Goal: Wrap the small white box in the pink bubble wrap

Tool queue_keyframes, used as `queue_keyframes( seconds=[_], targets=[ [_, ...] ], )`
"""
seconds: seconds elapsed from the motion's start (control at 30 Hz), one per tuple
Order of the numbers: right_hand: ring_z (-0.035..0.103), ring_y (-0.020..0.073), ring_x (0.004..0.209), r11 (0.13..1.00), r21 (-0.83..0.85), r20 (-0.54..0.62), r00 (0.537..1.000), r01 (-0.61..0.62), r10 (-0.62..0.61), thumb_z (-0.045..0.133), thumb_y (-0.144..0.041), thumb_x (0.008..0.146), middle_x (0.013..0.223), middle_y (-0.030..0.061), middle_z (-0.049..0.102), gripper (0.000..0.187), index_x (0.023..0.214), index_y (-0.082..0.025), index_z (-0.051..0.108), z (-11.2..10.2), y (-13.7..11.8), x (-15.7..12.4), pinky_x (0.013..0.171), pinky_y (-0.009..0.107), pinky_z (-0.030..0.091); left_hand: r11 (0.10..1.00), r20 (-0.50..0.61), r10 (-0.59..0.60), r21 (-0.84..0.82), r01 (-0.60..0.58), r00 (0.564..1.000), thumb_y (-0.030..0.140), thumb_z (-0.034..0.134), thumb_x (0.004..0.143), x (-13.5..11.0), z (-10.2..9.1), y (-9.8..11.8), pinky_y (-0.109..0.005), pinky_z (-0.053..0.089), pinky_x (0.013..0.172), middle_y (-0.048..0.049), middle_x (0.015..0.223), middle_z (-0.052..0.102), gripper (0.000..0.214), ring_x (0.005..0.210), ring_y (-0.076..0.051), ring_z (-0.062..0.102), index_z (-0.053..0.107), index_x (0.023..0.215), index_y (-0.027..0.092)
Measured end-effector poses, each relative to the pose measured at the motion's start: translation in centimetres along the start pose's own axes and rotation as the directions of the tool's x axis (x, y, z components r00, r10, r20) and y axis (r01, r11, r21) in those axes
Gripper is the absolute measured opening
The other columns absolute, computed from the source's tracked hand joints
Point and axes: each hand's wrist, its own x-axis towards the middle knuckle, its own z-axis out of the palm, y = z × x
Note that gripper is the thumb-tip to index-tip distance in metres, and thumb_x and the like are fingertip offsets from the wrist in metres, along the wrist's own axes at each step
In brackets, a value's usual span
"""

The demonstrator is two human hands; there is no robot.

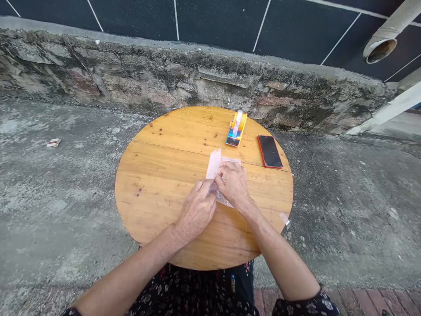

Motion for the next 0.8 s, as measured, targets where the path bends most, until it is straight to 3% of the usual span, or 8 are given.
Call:
queue_keyframes(
  seconds=[0.17, 0.33, 0.5, 0.63, 0.8],
  targets=[
    [0.054, 0.0244, 0.1, 0.999, -0.046, 0.036, 0.999, 0.004, -0.003, 0.052, -0.021, 0.085, 0.109, 0.0077, 0.067, 0.014, 0.079, -0.018, 0.065, -0.4, 0.1, -0.3, 0.084, 0.037, 0.034, 0.999, 0.039, 0.033, 0.015, -0.033, 0.999, 0.004, 0.047, 0.084, 0.4, -0.2, -0.3, -0.042, 0.05, 0.098, -0.0148, 0.114, 0.061, 0.022, 0.109, -0.026, 0.054, 0.066, 0.091, 0.011],
    [0.06, 0.0209, 0.092, 0.996, 0.049, 0.034, 0.997, -0.075, 0.073, 0.048, -0.025, 0.089, 0.097, 0.0061, 0.069, 0.017, 0.084, -0.019, 0.064, -1.1, 1.6, -0.1, 0.079, 0.032, 0.038, 0.998, 0.048, 0.067, -0.002, -0.067, 0.997, 0.004, 0.046, 0.085, 0.6, -0.2, -0.7, -0.045, 0.05, 0.099, -0.0149, 0.113, 0.064, 0.021, 0.111, -0.026, 0.056, 0.065, 0.083, 0.013],
    [0.063, 0.0202, 0.077, 0.956, 0.213, 0.041, 0.979, -0.202, 0.198, 0.048, -0.037, 0.09, 0.083, 0.0039, 0.07, 0.032, 0.115, -0.018, 0.057, -0.1, 2.6, 2.7, 0.069, 0.029, 0.04, 0.996, 0.028, 0.088, 0.022, -0.089, 0.996, 0.005, 0.048, 0.083, 0.5, 0.1, -0.9, -0.043, 0.049, 0.101, -0.0146, 0.113, 0.064, 0.018, 0.116, -0.028, 0.056, 0.064, 0.082, 0.013],
    [0.062, 0.0196, 0.073, 0.952, 0.251, 0.08, 0.983, -0.178, 0.162, 0.052, -0.026, 0.085, 0.077, 0.0005, 0.068, 0.044, 0.128, -0.018, 0.05, 1.0, 2.3, 4.8, 0.069, 0.029, 0.041, 0.994, 0.005, 0.099, 0.047, -0.099, 0.995, 0.004, 0.049, 0.082, 0.5, 0.3, -1.1, -0.041, 0.048, 0.102, -0.0137, 0.111, 0.065, 0.017, 0.116, -0.027, 0.057, 0.063, 0.082, 0.012],
    [0.06, 0.0182, 0.071, 0.985, 0.152, 0.054, 0.996, -0.083, 0.075, 0.044, -0.016, 0.084, 0.08, 0.0009, 0.068, 0.045, 0.129, -0.021, 0.052, 0.3, 2.1, 4.0, 0.071, 0.029, 0.041, 0.996, 0.043, 0.08, 0.024, -0.081, 0.996, 0.004, 0.047, 0.082, 0.9, 0.1, -1.1, -0.039, 0.05, 0.098, -0.0116, 0.106, 0.064, 0.018, 0.108, -0.025, 0.06, 0.06, 0.079, 0.015]
  ],
)
